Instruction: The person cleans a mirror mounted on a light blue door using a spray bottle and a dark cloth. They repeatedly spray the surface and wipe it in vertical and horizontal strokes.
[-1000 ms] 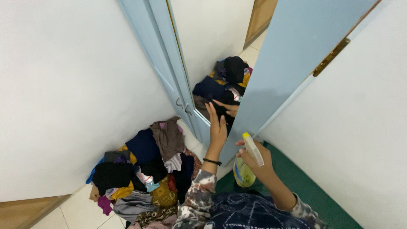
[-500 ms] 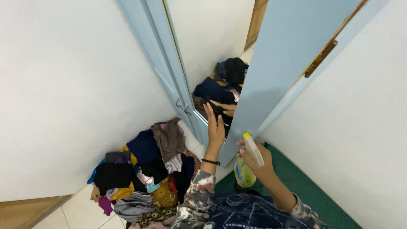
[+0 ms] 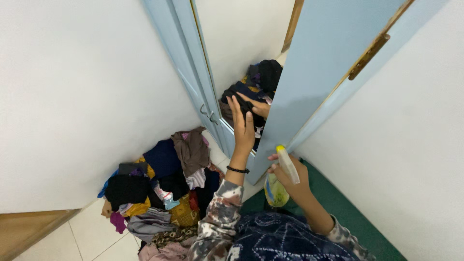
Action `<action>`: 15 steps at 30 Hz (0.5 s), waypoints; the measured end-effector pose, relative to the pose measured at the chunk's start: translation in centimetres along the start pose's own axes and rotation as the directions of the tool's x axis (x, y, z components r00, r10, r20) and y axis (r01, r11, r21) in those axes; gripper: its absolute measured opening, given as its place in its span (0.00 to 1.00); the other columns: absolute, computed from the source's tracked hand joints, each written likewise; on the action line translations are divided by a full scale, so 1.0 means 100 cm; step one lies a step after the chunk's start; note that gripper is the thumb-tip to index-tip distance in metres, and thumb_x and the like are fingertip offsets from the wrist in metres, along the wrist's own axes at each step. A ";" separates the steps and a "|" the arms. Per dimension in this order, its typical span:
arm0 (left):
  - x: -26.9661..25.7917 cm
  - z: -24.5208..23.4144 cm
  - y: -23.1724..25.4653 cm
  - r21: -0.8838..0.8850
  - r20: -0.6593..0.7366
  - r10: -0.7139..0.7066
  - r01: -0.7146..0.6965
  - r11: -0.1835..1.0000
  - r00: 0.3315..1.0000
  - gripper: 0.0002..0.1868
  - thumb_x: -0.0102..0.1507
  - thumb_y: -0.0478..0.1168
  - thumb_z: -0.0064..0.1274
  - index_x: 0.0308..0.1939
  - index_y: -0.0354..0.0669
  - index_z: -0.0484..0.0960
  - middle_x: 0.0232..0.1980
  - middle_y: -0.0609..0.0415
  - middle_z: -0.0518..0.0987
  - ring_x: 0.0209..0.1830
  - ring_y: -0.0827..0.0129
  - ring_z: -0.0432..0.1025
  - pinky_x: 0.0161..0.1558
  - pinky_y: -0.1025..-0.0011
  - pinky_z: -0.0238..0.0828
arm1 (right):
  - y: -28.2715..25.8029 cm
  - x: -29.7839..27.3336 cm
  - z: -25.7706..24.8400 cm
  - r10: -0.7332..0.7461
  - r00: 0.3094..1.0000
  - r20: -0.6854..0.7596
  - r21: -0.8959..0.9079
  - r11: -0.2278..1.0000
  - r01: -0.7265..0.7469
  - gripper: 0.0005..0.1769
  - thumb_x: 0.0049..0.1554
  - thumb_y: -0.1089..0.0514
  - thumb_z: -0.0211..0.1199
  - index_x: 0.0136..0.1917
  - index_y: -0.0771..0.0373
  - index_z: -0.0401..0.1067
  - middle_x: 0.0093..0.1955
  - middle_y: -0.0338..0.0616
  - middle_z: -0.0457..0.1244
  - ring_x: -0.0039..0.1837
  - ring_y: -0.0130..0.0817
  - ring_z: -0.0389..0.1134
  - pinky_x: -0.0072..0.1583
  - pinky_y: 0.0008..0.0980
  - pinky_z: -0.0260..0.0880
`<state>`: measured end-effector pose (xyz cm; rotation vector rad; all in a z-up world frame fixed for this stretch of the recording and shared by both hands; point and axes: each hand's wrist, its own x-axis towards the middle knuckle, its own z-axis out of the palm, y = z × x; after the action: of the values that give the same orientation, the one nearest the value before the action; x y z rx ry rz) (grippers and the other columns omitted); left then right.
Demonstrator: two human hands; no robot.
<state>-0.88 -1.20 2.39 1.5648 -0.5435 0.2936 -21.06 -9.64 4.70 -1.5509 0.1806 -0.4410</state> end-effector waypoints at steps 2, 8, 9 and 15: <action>-0.010 0.005 -0.036 -0.023 -0.018 -0.102 0.102 0.995 0.995 0.38 0.75 0.52 0.34 0.82 0.35 0.42 0.85 0.35 0.36 0.86 0.47 0.36 0.80 0.58 0.37 | 0.001 0.000 -0.002 -0.002 1.000 0.011 -0.011 1.000 0.002 0.20 0.59 0.65 0.62 0.64 0.70 0.70 0.56 0.50 0.70 0.48 0.32 0.74 0.51 0.32 0.76; -0.061 0.023 -0.133 -0.115 -0.018 -0.382 0.377 0.919 0.924 0.37 0.74 0.51 0.32 0.81 0.35 0.42 0.85 0.40 0.39 0.86 0.53 0.34 0.79 0.63 0.32 | 0.003 -0.003 -0.009 -0.060 0.998 0.029 0.003 0.998 0.060 0.19 0.60 0.66 0.62 0.64 0.70 0.70 0.56 0.49 0.70 0.48 0.31 0.73 0.51 0.32 0.76; -0.071 0.026 -0.143 -0.157 -0.004 -0.447 0.441 0.884 0.895 0.37 0.74 0.51 0.32 0.81 0.35 0.42 0.85 0.42 0.40 0.85 0.54 0.34 0.79 0.65 0.32 | 0.002 -0.003 -0.010 -0.064 0.998 0.030 0.002 0.998 0.064 0.18 0.60 0.66 0.62 0.64 0.70 0.71 0.56 0.49 0.70 0.48 0.30 0.73 0.51 0.32 0.76; -0.095 0.039 -0.165 -0.218 -0.024 -0.589 0.571 0.792 0.808 0.37 0.73 0.53 0.32 0.80 0.37 0.46 0.83 0.44 0.48 0.83 0.56 0.44 0.77 0.66 0.42 | -0.002 -0.010 -0.023 -0.019 0.998 0.059 0.060 0.998 0.015 0.19 0.59 0.67 0.60 0.64 0.70 0.70 0.57 0.49 0.70 0.48 0.29 0.73 0.52 0.30 0.75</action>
<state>-1.17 -3.59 -16.88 1.4340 0.0043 -0.1625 -22.84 -11.38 4.70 -1.5059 0.1077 -0.4100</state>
